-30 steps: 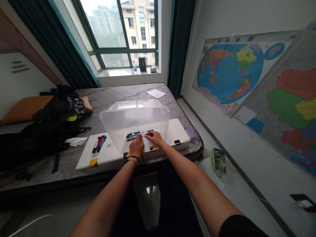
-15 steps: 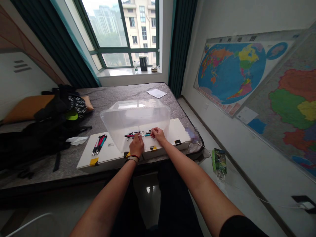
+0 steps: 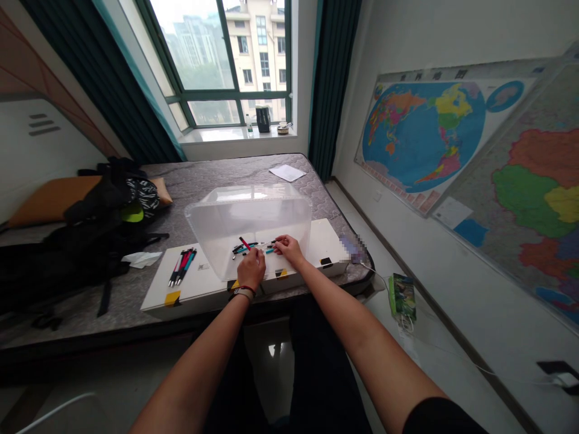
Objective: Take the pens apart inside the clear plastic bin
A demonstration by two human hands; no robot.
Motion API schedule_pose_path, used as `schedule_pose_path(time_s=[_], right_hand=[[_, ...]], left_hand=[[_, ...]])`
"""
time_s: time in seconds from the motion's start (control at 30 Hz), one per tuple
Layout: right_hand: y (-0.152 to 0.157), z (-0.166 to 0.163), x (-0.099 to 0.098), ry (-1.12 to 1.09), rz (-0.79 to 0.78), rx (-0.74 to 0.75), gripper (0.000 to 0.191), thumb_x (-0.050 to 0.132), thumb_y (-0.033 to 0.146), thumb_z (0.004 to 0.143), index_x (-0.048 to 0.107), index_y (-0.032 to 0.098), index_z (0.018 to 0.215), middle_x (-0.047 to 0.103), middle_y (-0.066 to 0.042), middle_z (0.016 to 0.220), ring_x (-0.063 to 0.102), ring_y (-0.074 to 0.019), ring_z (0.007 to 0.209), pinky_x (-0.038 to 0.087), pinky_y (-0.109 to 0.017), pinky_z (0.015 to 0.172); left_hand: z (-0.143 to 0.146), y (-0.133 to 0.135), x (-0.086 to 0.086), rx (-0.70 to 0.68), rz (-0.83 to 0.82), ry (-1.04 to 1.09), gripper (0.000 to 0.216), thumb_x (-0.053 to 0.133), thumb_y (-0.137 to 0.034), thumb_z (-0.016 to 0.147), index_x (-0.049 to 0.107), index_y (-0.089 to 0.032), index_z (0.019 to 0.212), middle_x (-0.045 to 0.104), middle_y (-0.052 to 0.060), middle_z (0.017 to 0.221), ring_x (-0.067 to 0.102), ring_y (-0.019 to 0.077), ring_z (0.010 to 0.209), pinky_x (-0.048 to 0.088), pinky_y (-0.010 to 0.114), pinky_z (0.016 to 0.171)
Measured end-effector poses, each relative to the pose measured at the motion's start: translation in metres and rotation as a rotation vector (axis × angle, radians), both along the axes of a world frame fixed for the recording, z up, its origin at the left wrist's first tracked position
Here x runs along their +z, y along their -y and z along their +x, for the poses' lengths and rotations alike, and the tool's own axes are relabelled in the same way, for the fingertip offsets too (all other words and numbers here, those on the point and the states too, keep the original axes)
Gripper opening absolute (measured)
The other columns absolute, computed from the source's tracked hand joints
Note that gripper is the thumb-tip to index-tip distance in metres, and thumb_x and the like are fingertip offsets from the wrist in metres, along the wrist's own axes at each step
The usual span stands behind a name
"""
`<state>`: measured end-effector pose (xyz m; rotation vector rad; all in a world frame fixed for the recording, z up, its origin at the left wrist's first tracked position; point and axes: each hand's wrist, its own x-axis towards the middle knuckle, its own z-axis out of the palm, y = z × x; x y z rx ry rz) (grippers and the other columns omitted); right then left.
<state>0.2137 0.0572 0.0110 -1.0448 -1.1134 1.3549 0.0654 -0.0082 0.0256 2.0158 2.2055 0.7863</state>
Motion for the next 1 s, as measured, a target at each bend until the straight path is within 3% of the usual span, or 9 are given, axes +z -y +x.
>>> schedule_pose_path(time_s=[0.17,0.3,0.5,0.73,0.83,1.0], right_hand=[[0.001,0.001,0.002,0.126,0.039,-0.001,0.019,0.064,0.033,0.082,0.061,0.015,0.076,0.068,-0.003,0.065,0.060,-0.0114,0.054,0.050,-0.021,0.053],[0.003,-0.001,0.000,0.241,0.100,0.004,0.022,0.061,0.036,0.084,0.062,0.016,0.075,0.067,-0.002,0.064,0.059,-0.0119,0.054,0.048,-0.022,0.055],[0.006,-0.004,-0.002,0.607,0.306,0.001,0.019,0.060,0.031,0.085,0.066,0.018,0.073,0.067,0.000,0.063,0.061,-0.0135,0.061,0.044,-0.023,0.065],[0.008,-0.004,-0.001,0.711,0.334,-0.009,0.019,0.058,0.030,0.088,0.068,0.019,0.076,0.069,-0.001,0.068,0.061,-0.0149,0.065,0.043,-0.023,0.067],[0.009,-0.007,0.008,0.806,0.390,0.028,0.013,0.061,0.025,0.085,0.069,0.019,0.078,0.071,-0.003,0.076,0.061,-0.0158,0.069,0.043,-0.024,0.069],[0.017,0.000,0.042,0.908,0.523,0.190,0.010,0.062,0.017,0.083,0.071,0.019,0.085,0.071,-0.004,0.081,0.061,-0.0162,0.074,0.042,-0.026,0.073]], left_hand=[[0.001,0.001,0.004,-0.043,-0.031,-0.084,0.038,0.028,-0.041,0.100,0.061,-0.021,0.095,0.069,0.008,0.093,0.062,0.0194,0.086,0.037,0.028,0.070],[0.001,0.000,0.001,-0.058,-0.021,-0.106,0.037,0.030,-0.042,0.099,0.061,-0.022,0.095,0.068,0.007,0.093,0.061,0.0190,0.084,0.036,0.028,0.069],[0.001,-0.003,-0.002,-0.062,-0.034,-0.118,0.031,0.036,-0.041,0.097,0.060,-0.022,0.098,0.067,0.007,0.096,0.060,0.0193,0.084,0.034,0.028,0.067],[0.001,-0.003,-0.001,-0.044,-0.037,-0.128,0.033,0.033,-0.042,0.098,0.059,-0.022,0.098,0.068,0.007,0.095,0.061,0.0197,0.083,0.034,0.029,0.067],[0.002,-0.001,0.002,-0.036,-0.048,-0.124,0.033,0.033,-0.042,0.099,0.059,-0.022,0.099,0.068,0.008,0.095,0.062,0.0202,0.084,0.035,0.029,0.068],[0.001,0.001,0.007,-0.037,-0.075,-0.084,0.033,0.034,-0.042,0.098,0.060,-0.021,0.099,0.069,0.010,0.095,0.062,0.0211,0.086,0.036,0.029,0.069]])
